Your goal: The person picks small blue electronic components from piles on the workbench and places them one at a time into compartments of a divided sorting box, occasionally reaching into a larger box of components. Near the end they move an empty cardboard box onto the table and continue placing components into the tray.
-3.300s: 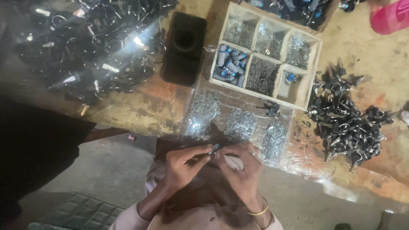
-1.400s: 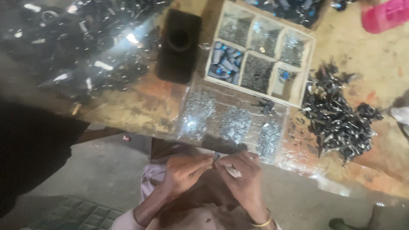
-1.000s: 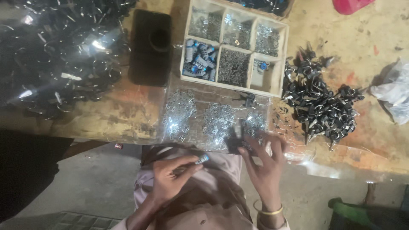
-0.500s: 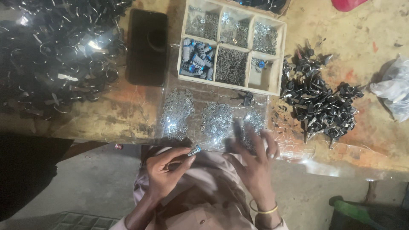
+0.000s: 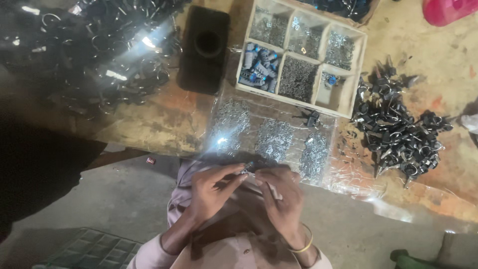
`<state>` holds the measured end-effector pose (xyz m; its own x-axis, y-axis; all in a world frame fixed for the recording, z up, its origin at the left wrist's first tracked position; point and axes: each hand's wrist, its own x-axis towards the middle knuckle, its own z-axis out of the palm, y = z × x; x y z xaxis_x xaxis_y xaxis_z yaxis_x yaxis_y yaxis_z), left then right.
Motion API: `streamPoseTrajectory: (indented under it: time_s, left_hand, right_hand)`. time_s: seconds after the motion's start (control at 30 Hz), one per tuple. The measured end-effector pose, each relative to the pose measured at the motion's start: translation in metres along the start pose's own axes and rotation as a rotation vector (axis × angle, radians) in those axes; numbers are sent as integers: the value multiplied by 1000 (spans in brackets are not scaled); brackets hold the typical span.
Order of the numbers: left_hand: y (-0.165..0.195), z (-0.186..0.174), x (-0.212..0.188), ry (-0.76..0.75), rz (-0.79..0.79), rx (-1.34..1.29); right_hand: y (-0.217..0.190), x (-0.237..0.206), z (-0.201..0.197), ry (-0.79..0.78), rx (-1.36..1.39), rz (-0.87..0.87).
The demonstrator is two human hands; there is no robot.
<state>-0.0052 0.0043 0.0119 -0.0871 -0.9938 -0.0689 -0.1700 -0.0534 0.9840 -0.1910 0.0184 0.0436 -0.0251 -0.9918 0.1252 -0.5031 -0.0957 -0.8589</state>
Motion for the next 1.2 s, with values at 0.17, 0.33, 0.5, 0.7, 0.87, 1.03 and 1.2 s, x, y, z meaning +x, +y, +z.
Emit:
streamPoseTrajectory:
  time_s: [0.17, 0.33, 0.5, 0.7, 0.87, 1.03, 1.2]
  left_hand:
    - [2, 2, 1, 1, 12, 14]
    - [-1, 1, 0, -6, 153, 127]
    - [-6, -1, -2, -12, 195, 187]
    - [-10, -5, -4, 16, 120, 36]
    - [-9, -7, -1, 2, 93, -2]
    - [-6, -6, 0, 10, 62, 27]
    - [-5, -5, -1, 18, 124, 90]
  right_hand:
    - [-7, 9, 4, 42, 58, 14]
    - [-11, 7, 9, 61, -13, 83]
    - [-13, 11, 3, 6, -289, -145]
    - [-11, 19, -10, 52, -507, -312]
    - [-5, 14, -8, 121, -524, -388]
    - [-1, 10, -7, -27, -183, -201]
    - [-8, 11, 3, -80, 14, -64]
